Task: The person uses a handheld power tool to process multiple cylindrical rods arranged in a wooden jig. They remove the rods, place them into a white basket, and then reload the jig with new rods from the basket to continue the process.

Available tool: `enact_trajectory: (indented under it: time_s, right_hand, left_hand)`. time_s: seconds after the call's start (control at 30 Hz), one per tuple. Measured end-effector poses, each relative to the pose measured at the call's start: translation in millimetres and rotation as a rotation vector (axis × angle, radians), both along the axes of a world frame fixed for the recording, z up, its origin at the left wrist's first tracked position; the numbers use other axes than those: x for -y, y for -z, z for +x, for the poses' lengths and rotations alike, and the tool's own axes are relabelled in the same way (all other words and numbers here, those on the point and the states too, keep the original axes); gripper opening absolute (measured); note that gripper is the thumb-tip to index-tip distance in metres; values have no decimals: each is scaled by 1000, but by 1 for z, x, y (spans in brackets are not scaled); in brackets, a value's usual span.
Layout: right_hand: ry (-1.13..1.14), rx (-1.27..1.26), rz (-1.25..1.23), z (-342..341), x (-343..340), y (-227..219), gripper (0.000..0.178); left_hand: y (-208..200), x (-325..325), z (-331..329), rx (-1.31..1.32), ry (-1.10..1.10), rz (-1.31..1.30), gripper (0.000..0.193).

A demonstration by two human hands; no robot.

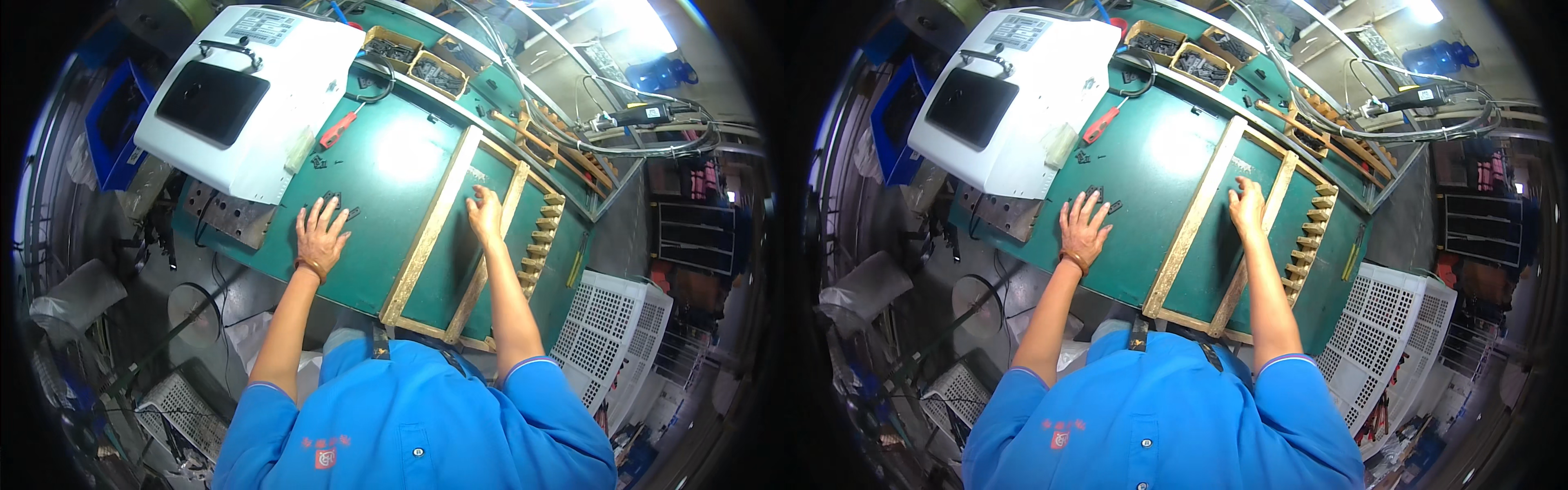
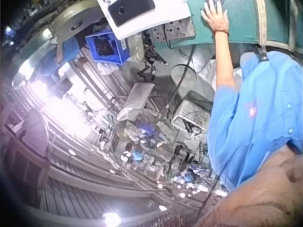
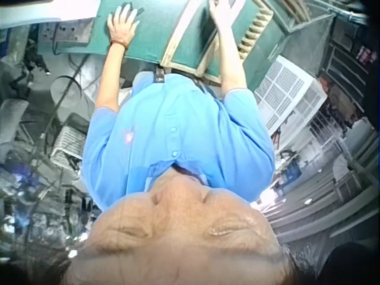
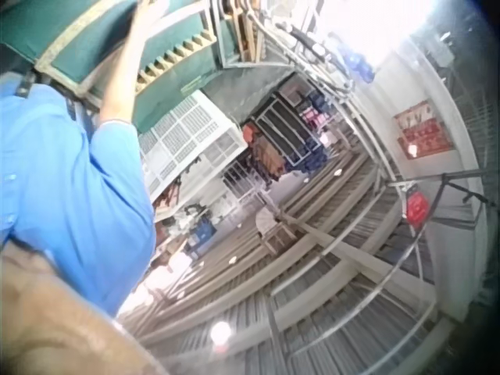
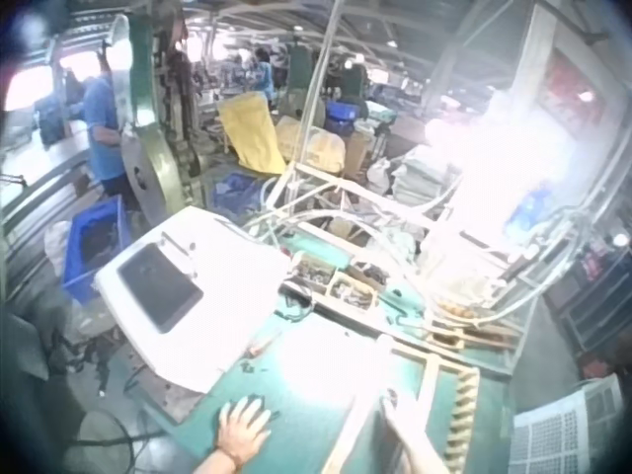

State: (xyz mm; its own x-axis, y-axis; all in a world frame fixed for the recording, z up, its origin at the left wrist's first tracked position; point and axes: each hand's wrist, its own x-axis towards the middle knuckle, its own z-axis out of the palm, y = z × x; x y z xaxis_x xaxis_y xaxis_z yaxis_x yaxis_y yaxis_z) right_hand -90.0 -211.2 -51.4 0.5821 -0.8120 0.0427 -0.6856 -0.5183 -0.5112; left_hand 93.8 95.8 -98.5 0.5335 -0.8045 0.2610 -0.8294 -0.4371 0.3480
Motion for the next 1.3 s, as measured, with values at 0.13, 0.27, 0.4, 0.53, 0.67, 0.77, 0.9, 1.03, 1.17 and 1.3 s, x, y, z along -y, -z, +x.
enact_trajectory:
  time_s: [0.13, 0.27, 0.4, 0.53, 0.67, 0.77, 0.9, 1.03, 1.17, 1.3]
  right_hand:
    - [-198, -92, 52, 0, -6, 26, 21]
    - [-309, -113, -189, -4, 3, 43, 9]
    - [-141, 252, -21, 15, 25, 31, 10]
    - [-546, 326, 68, 85, -38, -28, 9]
    - [-861, 258, -64, 128, -83, 34, 11]
    - [-802, 231, 62, 138, -102, 64, 19]
    - [-842, 418, 7, 122, -139, 48, 20]
    - [-999, 294, 481, 43, -231, 41, 17]
    - [-1463, -127, 807, -98, -382, 39, 12]
    - [-2395, -619, 505, -202, -486, 33, 22]
  left_hand:
    - [-12, -8, -3, 65, -200, -100, 40]
    - [-38, -47, -24, 60, -437, -249, 33]
    - [-33, -140, -94, 7, -615, -251, 29]
    - [-20, -231, -218, -177, -847, -84, 35]
    - [5, -277, -380, -446, -1306, -132, 26]
    - [27, -293, -516, -477, -1518, -162, 20]
    - [46, -275, -669, -928, -2183, -232, 24]
    - [61, -253, -764, -1029, -2683, -586, 23]
    - [110, -231, -822, -966, -2674, -684, 24]
    - [100, -271, -790, -837, -2643, -914, 23]
